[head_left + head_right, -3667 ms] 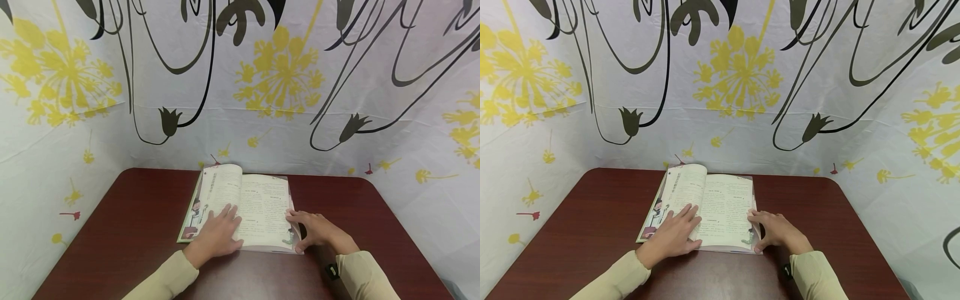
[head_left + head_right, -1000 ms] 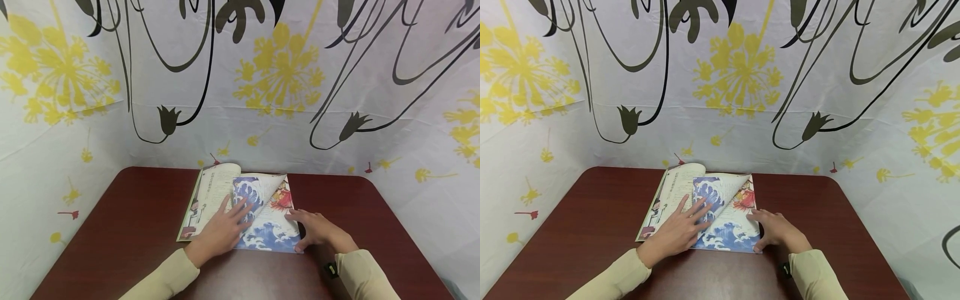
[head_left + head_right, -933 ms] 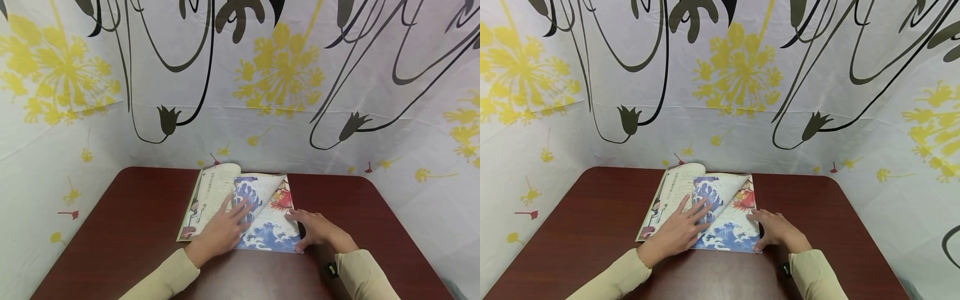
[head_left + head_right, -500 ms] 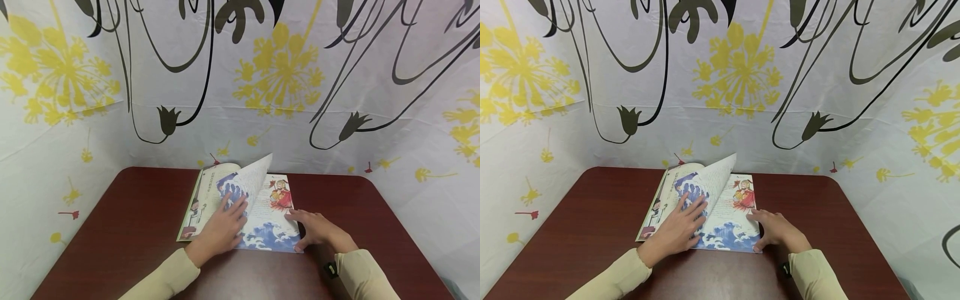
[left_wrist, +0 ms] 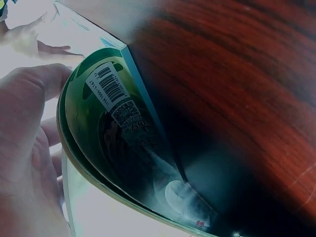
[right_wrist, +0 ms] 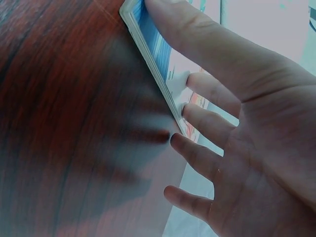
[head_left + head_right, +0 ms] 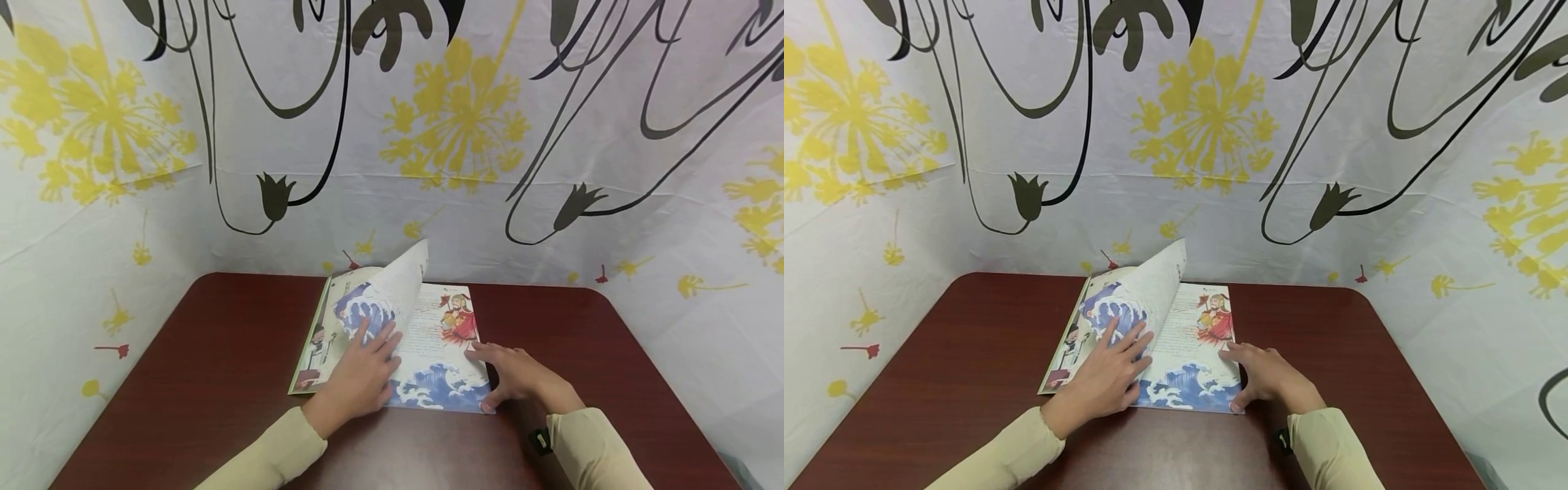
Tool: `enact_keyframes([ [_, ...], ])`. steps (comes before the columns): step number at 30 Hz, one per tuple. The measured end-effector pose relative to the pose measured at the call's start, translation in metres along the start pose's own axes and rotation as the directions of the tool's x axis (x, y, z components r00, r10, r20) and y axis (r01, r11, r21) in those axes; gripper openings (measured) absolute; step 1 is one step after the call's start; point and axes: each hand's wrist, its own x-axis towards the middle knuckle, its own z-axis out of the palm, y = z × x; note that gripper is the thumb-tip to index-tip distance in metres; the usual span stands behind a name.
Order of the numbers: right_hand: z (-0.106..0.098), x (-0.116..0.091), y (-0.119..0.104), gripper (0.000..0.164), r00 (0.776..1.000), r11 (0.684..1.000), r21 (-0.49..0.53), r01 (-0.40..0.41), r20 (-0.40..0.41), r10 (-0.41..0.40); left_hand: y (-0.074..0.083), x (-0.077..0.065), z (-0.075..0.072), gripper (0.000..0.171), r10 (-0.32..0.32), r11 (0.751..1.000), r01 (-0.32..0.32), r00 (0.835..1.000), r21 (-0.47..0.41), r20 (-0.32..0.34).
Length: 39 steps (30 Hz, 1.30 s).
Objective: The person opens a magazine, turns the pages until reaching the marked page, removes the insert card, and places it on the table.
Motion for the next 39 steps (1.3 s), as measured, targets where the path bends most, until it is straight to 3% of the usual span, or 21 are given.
enact_keyframes([
  [10,0.000,0.000,-0.001,0.099,1.000,1.000,-0.013,0.005,-0.002,-0.005,0.002,-0.004,-0.005,0.037,-0.082,0.989,0.092,0.993,-0.113,0.090],
  [19,-0.001,0.002,0.001,0.101,0.999,0.999,-0.032,0.031,-0.009,-0.031,0.001,-0.008,-0.006,0.034,-0.148,0.930,0.196,0.974,-0.310,0.174],
  [39,-0.001,0.002,0.001,0.093,0.999,1.000,-0.005,0.026,-0.019,-0.026,0.000,-0.010,-0.005,0.037,-0.175,0.893,0.233,0.968,-0.385,0.179],
])
